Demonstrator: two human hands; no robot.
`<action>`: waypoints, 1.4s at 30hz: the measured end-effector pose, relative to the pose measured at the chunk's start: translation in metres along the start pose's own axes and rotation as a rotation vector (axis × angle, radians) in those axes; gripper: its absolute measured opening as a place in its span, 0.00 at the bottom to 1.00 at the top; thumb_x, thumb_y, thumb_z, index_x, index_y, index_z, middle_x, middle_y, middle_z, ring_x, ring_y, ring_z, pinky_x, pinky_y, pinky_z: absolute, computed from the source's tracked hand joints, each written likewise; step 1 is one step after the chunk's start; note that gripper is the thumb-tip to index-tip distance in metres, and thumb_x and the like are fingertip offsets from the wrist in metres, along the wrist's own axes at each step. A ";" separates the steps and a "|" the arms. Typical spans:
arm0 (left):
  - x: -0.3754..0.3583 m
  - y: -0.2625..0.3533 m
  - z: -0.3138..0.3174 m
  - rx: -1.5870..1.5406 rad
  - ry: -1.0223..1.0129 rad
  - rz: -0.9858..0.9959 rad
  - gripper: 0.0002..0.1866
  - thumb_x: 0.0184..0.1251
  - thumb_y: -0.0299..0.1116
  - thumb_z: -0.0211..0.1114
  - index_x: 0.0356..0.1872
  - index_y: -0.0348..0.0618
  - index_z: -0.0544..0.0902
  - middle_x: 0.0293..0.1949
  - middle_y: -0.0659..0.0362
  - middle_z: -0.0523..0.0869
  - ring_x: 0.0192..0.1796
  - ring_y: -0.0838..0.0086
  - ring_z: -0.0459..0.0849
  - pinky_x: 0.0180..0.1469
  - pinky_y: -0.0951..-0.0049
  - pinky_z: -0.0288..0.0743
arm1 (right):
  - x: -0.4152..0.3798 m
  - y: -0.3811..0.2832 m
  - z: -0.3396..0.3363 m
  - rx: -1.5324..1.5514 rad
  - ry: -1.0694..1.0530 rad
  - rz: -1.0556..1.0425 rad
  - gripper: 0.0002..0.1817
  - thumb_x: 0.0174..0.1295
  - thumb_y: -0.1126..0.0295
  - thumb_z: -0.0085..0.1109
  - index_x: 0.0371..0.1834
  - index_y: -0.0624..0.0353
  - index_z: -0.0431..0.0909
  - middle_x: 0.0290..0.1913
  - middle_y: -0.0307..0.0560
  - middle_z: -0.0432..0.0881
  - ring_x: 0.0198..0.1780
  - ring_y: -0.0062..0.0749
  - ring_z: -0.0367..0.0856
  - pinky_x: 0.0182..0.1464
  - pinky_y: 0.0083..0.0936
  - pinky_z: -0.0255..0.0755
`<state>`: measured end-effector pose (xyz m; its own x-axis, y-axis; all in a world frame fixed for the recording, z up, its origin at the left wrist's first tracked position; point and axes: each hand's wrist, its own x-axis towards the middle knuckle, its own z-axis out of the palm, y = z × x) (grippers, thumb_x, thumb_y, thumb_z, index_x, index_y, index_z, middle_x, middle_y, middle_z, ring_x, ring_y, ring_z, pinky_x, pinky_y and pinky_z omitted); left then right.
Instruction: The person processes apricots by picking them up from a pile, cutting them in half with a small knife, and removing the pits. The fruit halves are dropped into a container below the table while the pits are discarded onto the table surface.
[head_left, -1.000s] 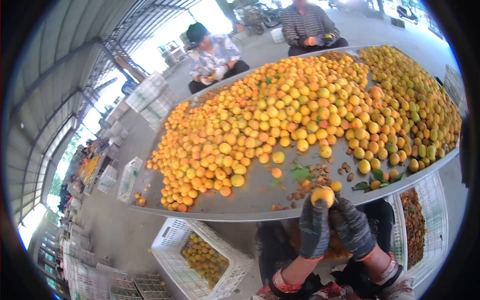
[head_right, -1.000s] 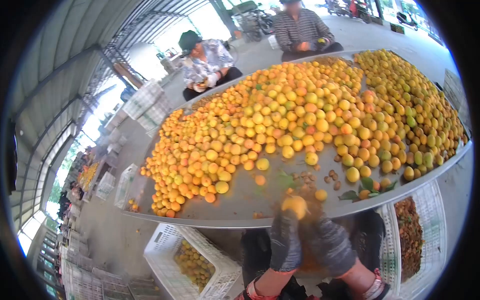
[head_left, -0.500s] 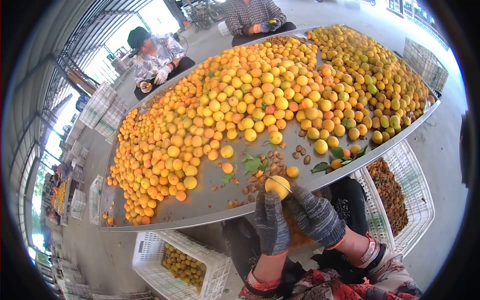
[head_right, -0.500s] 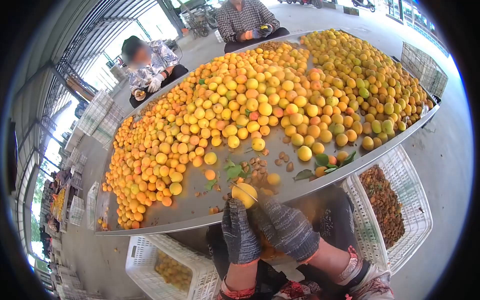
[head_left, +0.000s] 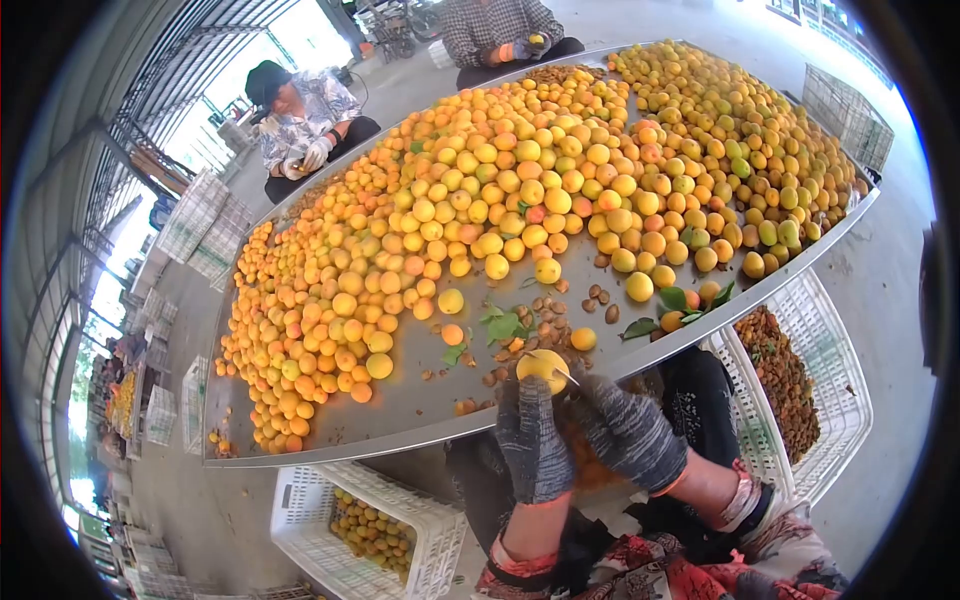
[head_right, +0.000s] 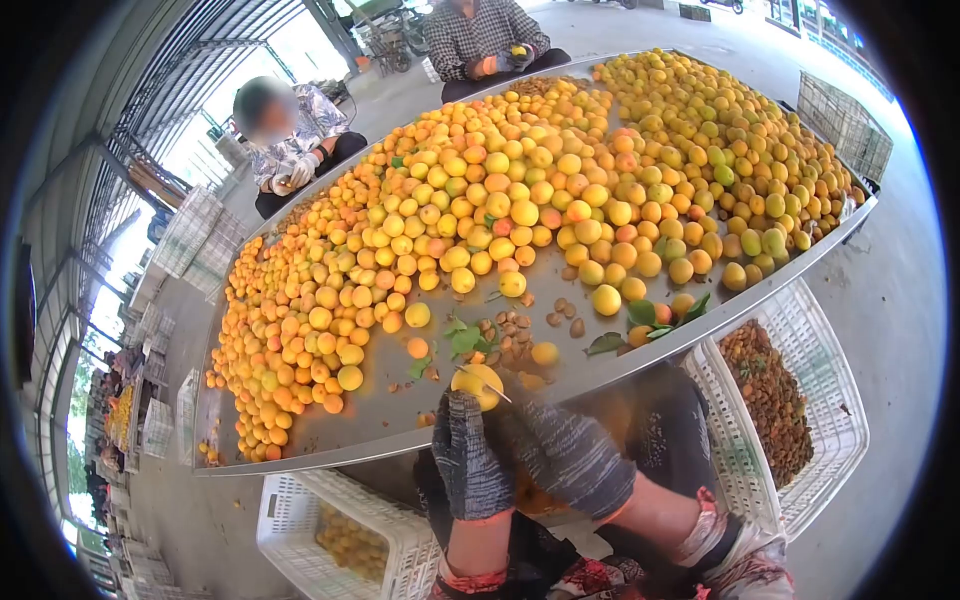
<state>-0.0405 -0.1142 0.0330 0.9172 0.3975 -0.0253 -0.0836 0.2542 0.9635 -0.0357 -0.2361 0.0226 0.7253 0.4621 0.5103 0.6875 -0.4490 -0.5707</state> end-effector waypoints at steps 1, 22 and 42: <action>-0.002 -0.005 0.003 0.019 0.041 -0.010 0.20 0.66 0.40 0.54 0.51 0.34 0.72 0.43 0.57 0.78 0.45 0.76 0.74 0.48 0.76 0.68 | 0.007 -0.014 -0.009 0.192 -0.063 0.258 0.21 0.55 0.81 0.52 0.54 0.69 0.67 0.45 0.55 0.76 0.48 0.43 0.76 0.53 0.33 0.69; 0.006 0.007 0.002 0.168 -0.120 0.026 0.20 0.66 0.40 0.54 0.50 0.33 0.72 0.43 0.56 0.79 0.44 0.76 0.74 0.48 0.76 0.68 | 0.017 0.011 -0.039 0.266 -0.297 0.144 0.22 0.57 0.74 0.47 0.56 0.66 0.64 0.51 0.53 0.72 0.52 0.37 0.73 0.50 0.25 0.71; 0.004 -0.012 0.001 0.281 0.004 0.110 0.23 0.65 0.43 0.54 0.48 0.30 0.73 0.41 0.49 0.78 0.44 0.68 0.74 0.47 0.70 0.67 | 0.005 0.022 -0.009 -0.010 -0.067 -0.136 0.19 0.54 0.74 0.56 0.51 0.64 0.71 0.39 0.55 0.79 0.42 0.46 0.79 0.45 0.32 0.73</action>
<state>-0.0352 -0.1159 0.0214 0.9069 0.4130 0.0832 -0.0713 -0.0442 0.9965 -0.0165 -0.2509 0.0187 0.6220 0.5687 0.5382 0.7797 -0.3866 -0.4926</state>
